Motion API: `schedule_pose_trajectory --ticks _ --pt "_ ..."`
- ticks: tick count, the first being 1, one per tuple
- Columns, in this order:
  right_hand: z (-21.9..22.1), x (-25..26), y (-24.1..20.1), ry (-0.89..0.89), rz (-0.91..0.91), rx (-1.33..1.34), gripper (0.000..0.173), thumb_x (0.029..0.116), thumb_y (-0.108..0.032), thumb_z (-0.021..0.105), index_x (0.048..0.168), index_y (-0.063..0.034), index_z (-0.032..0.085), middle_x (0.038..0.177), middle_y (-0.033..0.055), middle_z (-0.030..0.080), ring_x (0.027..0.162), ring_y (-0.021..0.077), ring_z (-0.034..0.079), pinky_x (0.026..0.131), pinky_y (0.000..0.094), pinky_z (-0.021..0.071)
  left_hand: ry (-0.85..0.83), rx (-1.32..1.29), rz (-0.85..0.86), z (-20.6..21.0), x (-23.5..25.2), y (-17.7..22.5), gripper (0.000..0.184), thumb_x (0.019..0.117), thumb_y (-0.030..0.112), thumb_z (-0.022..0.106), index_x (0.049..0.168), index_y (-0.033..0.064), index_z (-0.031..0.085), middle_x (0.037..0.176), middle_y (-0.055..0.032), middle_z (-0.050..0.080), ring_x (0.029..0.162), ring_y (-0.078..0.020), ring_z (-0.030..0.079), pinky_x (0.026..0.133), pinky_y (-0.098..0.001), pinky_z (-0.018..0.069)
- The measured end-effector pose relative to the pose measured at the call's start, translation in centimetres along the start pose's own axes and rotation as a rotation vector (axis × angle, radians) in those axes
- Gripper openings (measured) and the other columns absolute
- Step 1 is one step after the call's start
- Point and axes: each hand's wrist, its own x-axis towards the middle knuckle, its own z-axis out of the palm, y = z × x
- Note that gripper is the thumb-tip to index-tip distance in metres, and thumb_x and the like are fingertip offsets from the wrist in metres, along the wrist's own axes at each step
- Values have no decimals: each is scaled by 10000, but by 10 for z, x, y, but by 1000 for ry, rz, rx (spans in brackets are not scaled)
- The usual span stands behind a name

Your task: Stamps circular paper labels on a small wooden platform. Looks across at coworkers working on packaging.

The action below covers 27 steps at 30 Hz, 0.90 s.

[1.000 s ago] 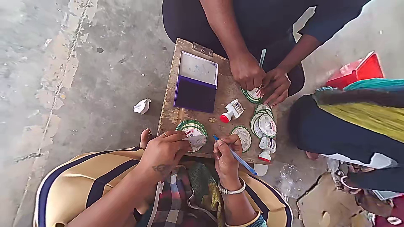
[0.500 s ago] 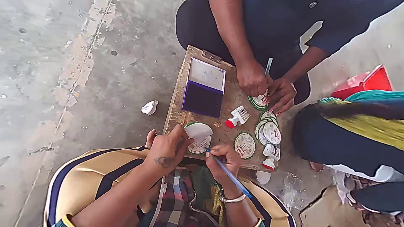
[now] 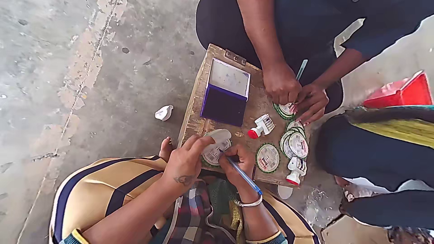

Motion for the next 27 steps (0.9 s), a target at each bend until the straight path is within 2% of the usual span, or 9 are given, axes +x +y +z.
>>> schedule_pose_trajectory --ticks 3,6,8,11,13,17,19,24,27 --pt "-2 1 -3 -9 40 29 86 777 -29 688 758 -84 624 720 -94 664 660 -94 597 614 90 503 -16 15 5 2 -2 2 371 840 -86 503 1003 121 765 999 -169 708 801 -264 703 699 -380 521" --pt "-1 2 -2 -4 27 13 80 781 -53 712 776 -77 637 746 -82 683 691 -90 619 641 94 522 -12 69 15 4 -5 0 345 908 -21 488 1154 41 722 984 -163 688 775 -255 660 703 -357 497" --pt "0 1 0 -10 21 6 93 787 -66 725 771 -79 635 743 -72 682 693 -81 621 636 100 521 -13 90 23 6 -6 -2 281 960 105 568 1196 24 696 982 -161 678 769 -254 640 700 -352 483" --pt "2 1 -1 23 29 -2 91 787 -63 719 765 -80 632 737 -73 678 680 -81 618 623 102 520 -5 140 40 9 -8 -3 351 904 187 675 1217 29 687 1058 -180 701 834 -280 677 761 -391 485" --pt "1 2 -2 -3 39 2 96 789 -59 717 763 -74 626 737 -68 684 671 -84 617 613 101 516 -3 157 38 10 -8 -3 368 892 188 686 1222 26 680 1069 -187 699 850 -287 678 791 -400 478" --pt "2 3 -5 14 77 36 67 777 -26 710 789 -58 652 752 -62 702 677 -75 631 627 111 535 -16 155 27 9 -6 -1 388 884 168 700 1233 1 670 1089 -208 686 836 -305 686 755 -398 519" --pt "2 3 -3 -1 64 21 65 785 -42 726 785 -47 662 754 -46 704 684 -66 635 629 113 535 -21 152 17 9 -7 -1 385 889 171 697 1235 6 669 1086 -202 682 832 -295 678 765 -390 508" --pt "5 3 -4 37 84 11 79 782 -43 726 767 -60 650 731 -58 695 643 -73 615 595 113 521 -22 149 14 9 -6 -1 397 878 173 706 1240 15 671 1092 -196 688 844 -297 688 774 -401 515" --pt "2 1 -8 40 94 46 73 779 -29 723 790 -71 663 755 -73 705 667 -73 630 616 114 533 -28 146 14 8 -8 0 391 885 175 694 1241 14 669 1102 -202 690 871 -302 693 807 -418 506"
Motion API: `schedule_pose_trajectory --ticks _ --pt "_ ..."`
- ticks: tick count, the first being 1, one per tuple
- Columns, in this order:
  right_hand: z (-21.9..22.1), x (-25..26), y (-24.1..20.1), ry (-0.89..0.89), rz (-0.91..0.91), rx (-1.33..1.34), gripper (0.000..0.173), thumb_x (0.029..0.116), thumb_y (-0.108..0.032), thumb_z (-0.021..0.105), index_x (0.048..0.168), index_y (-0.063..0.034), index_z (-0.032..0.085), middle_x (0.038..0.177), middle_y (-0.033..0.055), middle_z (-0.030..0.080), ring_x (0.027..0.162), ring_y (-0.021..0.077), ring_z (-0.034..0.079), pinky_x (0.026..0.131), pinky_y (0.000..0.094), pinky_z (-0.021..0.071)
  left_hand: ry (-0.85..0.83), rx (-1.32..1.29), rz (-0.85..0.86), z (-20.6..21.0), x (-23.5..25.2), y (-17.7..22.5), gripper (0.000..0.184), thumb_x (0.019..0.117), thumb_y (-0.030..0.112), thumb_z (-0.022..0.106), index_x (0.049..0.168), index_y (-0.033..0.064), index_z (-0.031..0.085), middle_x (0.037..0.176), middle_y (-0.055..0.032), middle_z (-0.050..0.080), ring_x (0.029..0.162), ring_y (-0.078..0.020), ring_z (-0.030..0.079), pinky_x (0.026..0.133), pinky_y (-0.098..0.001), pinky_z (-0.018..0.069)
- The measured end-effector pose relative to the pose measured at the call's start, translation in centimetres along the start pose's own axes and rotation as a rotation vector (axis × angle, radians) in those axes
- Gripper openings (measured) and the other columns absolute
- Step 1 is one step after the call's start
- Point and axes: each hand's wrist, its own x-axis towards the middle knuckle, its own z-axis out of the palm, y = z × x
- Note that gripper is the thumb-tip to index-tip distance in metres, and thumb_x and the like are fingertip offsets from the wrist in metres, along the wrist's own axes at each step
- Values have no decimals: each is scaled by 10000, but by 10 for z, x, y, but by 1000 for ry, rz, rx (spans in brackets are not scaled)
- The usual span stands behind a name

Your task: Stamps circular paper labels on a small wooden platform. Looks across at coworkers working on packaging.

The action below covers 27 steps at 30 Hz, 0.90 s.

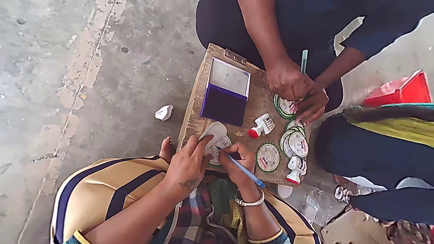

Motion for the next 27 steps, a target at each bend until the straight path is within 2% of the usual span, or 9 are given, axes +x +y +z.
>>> schedule_pose_trajectory --ticks 4,7,11,15,20,23,27 --pt "-7 8 6 -6 -131 -24 71 808 -59 728 820 -89 665 785 -89 694 711 -81 630 650 107 542 -17 -11 -14 -1 1 1 390 890 179 680 1246 21 668 1091 -193 696 858 -306 701 819 -463 500" --pt "-6 12 10 -72 -102 -36 70 794 -64 721 783 -79 654 743 -81 682 669 -88 604 617 98 511 -10 -22 -22 -1 3 1 395 874 168 699 1238 19 677 1062 -186 699 814 -298 704 777 -451 524" --pt "-5 12 10 -83 -107 -30 66 787 -44 709 768 -69 650 730 -74 679 670 -91 601 617 87 502 -2 -8 -31 -1 2 2 395 865 175 699 1232 31 680 1059 -173 700 824 -285 703 806 -444 518" --pt "-5 11 12 -82 -118 -43 101 792 -49 709 749 -79 622 714 -67 676 656 -80 605 603 99 503 -15 -10 -23 -1 1 2 383 884 177 685 1234 21 675 1069 -180 696 822 -290 694 776 -429 507" --pt "-6 12 11 -73 -96 -35 81 786 -41 712 764 -71 640 747 -64 691 702 -78 627 647 106 526 -14 -7 -18 -2 2 1 386 881 176 692 1234 20 681 1061 -185 696 813 -292 698 754 -412 530" --pt "-7 12 13 -75 -87 -27 91 788 -44 717 765 -81 636 745 -68 689 693 -72 627 636 110 527 -7 -5 -13 0 1 1 381 886 182 691 1232 23 678 1067 -186 697 834 -293 688 790 -420 495" --pt "-4 13 12 -46 -100 -27 76 777 -35 705 763 -74 641 741 -71 682 690 -82 616 641 100 517 3 9 -8 -1 2 1 385 881 188 691 1229 24 683 1070 -182 705 826 -291 699 797 -426 508"
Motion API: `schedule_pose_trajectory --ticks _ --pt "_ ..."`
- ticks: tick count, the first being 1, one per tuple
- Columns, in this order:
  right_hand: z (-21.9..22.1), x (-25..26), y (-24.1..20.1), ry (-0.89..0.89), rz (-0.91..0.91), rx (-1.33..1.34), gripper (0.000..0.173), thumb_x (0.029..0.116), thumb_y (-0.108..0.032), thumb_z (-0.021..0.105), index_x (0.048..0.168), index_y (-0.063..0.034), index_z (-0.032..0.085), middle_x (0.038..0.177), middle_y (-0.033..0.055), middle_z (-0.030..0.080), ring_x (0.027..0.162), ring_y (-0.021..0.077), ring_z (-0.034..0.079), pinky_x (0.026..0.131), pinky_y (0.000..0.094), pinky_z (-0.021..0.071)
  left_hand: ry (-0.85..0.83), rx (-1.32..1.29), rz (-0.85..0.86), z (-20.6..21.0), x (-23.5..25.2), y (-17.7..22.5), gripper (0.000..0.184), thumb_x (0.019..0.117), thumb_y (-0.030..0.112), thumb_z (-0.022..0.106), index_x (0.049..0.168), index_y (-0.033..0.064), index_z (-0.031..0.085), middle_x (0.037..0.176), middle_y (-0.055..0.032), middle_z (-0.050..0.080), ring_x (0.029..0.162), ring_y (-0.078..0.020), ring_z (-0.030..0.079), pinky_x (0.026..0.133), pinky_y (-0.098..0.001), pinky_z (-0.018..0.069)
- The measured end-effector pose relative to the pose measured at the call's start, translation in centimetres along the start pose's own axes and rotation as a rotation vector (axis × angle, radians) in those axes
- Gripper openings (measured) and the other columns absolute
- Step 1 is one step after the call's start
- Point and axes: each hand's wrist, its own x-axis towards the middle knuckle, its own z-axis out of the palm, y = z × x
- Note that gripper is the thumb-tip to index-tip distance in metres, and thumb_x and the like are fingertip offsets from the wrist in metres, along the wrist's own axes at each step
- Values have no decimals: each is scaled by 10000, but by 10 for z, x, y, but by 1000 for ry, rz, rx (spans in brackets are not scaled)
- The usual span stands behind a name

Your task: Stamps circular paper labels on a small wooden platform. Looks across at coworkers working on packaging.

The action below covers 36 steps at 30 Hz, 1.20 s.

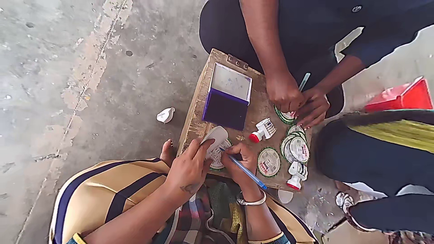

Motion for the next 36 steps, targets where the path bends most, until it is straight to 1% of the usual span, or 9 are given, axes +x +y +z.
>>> schedule_pose_trajectory --ticks 7,13,20,24,27,29,30,33,36 --pt "0 -1 -2 -9 20 -16 79 780 -37 709 776 -69 637 748 -70 685 681 -85 612 629 98 515 5 10 7 1 -1 0 380 888 176 678 1238 30 679 1080 -176 708 877 -282 705 866 -435 493" --pt "0 -2 0 -1 25 -32 75 791 -48 706 773 -73 638 729 -71 672 652 -83 599 599 98 506 -3 -1 11 2 -2 0 375 896 176 680 1239 25 676 1087 -178 698 855 -284 686 810 -422 483" --pt "-1 -4 0 -3 48 -16 110 786 -44 707 758 -90 612 701 -87 644 612 -84 564 563 95 478 -27 -24 16 1 -4 1 317 902 144 670 1203 51 711 1093 -147 712 902 -258 704 837 -435 499" --pt "-1 -3 3 18 0 -1 109 781 -48 720 753 -95 625 727 -87 661 665 -80 598 607 103 509 -36 -29 27 -1 -3 3 268 922 130 642 1163 66 743 1130 -135 735 947 -268 730 841 -444 533" --pt "-5 -4 4 106 -32 108 146 825 -65 717 856 -204 685 838 -159 694 773 -86 640 696 117 548 -58 -20 120 -3 -2 0 279 943 243 640 1143 81 747 1125 -109 733 948 -247 712 838 -413 519" --pt "-9 -5 3 169 6 221 204 844 -62 716 868 -264 700 838 -169 703 725 -76 636 649 117 538 -82 10 192 -5 -5 -1 341 910 367 682 1104 97 756 1115 -82 740 1007 -225 706 872 -384 517" --pt "-10 -5 2 198 35 278 220 841 -43 708 852 -263 695 812 -151 703 676 -65 626 605 115 528 -92 32 231 -4 -6 -3 321 906 369 689 1073 106 766 1098 -68 744 1036 -218 706 872 -359 539" --pt "-12 -4 -1 218 86 370 226 857 -5 676 841 -231 680 778 -113 700 615 -57 604 550 101 496 -93 31 273 -2 -6 -4 183 951 268 665 956 123 777 1036 -33 754 1058 -199 704 880 -323 549" --pt "-12 -3 -3 224 92 426 249 863 34 643 833 -211 676 771 -98 705 612 -53 611 547 99 495 -102 -19 244 -4 -7 -4 185 982 192 610 926 145 780 1025 -6 761 1065 -173 699 936 -335 501"
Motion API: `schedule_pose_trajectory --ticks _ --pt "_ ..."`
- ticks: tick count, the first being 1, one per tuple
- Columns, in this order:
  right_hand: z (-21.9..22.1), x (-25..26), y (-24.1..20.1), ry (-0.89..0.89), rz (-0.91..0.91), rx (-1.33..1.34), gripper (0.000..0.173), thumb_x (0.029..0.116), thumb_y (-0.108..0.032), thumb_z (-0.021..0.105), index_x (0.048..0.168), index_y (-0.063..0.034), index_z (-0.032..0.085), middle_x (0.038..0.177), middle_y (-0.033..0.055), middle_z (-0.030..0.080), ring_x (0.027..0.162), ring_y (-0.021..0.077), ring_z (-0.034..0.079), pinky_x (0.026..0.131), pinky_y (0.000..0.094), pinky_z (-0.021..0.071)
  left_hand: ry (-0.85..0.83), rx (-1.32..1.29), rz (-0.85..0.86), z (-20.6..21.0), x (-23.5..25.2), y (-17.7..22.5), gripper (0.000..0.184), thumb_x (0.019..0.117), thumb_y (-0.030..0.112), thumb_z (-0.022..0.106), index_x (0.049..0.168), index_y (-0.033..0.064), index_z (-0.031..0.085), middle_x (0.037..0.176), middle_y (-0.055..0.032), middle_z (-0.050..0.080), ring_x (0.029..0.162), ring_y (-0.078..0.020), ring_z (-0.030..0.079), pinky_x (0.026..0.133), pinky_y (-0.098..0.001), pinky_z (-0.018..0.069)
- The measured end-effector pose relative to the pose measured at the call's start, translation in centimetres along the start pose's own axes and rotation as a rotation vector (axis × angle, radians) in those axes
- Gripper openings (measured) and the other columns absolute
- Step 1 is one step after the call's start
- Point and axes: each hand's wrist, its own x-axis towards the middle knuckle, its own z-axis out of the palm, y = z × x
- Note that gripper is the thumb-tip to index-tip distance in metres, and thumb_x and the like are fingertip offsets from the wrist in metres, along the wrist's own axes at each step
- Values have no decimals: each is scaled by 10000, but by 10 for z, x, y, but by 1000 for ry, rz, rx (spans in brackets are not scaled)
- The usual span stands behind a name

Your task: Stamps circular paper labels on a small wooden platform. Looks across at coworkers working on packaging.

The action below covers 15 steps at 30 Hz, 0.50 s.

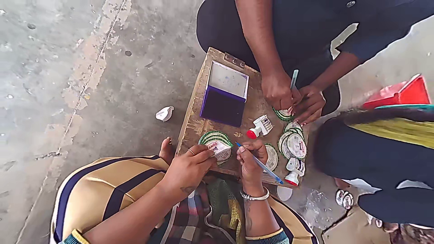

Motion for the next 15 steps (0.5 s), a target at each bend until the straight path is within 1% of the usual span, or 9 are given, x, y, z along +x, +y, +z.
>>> schedule_pose_trajectory --ticks 2,3,5,8,9,11,12,13,15 --pt "-1 0 1 11 4 43 244 863 36 645 833 -203 683 764 -88 704 603 -47 615 541 103 500 1 -34 -8 -1 1 0 192 975 162 609 897 127 781 1012 -18 769 1054 -188 713 896 -331 542" --pt "-2 -1 1 19 6 61 237 863 33 649 831 -198 688 762 -83 704 595 -43 613 536 104 500 -1 -58 -19 -2 1 0 191 967 161 612 880 124 778 1002 -21 772 1054 -189 715 883 -333 539" --pt "-3 -1 2 24 12 87 224 863 27 655 835 -192 693 758 -76 699 590 -37 610 536 109 500 10 -103 -35 -3 2 -1 186 941 168 636 832 128 782 954 -26 780 1031 -181 729 865 -310 560" --pt "-5 -4 1 19 16 96 202 876 0 665 846 -199 689 747 -83 700 588 -44 613 533 104 498 20 -167 -69 -4 0 -4 155 903 211 688 811 134 786 911 -25 783 1024 -176 733 894 -314 543" --pt "-5 -5 0 17 14 105 190 885 -11 669 855 -198 691 749 -84 701 586 -45 610 528 102 493 23 -186 -80 -5 1 -5 153 886 226 707 803 126 788 900 -35 784 1014 -186 740 886 -321 558" --pt "-6 -8 -1 10 5 110 180 898 -24 669 869 -200 690 765 -89 705 589 -52 611 522 93 487 27 -224 -125 -7 3 -6 172 859 269 736 790 119 785 889 -48 783 986 -185 744 857 -332 554" --pt "-7 -9 -3 3 1 108 179 897 -26 675 872 -202 689 778 -91 708 594 -54 613 523 93 489 32 -256 -163 -7 3 -6 183 842 286 751 785 115 784 889 -56 784 958 -175 747 841 -336 544" --pt "-8 -11 -4 -9 -3 99 179 895 -32 685 875 -210 688 800 -98 713 607 -57 616 530 93 492 40 -281 -199 -8 4 -7 197 826 307 764 773 118 783 863 -54 777 900 -148 742 816 -318 543" --pt "-8 -13 -7 -45 -19 82 176 891 -47 701 889 -223 698 840 -110 714 634 -65 618 548 91 500 45 -332 -276 -9 6 -7 227 783 332 798 745 110 766 786 -46 747 764 -103 698 787 -319 490"
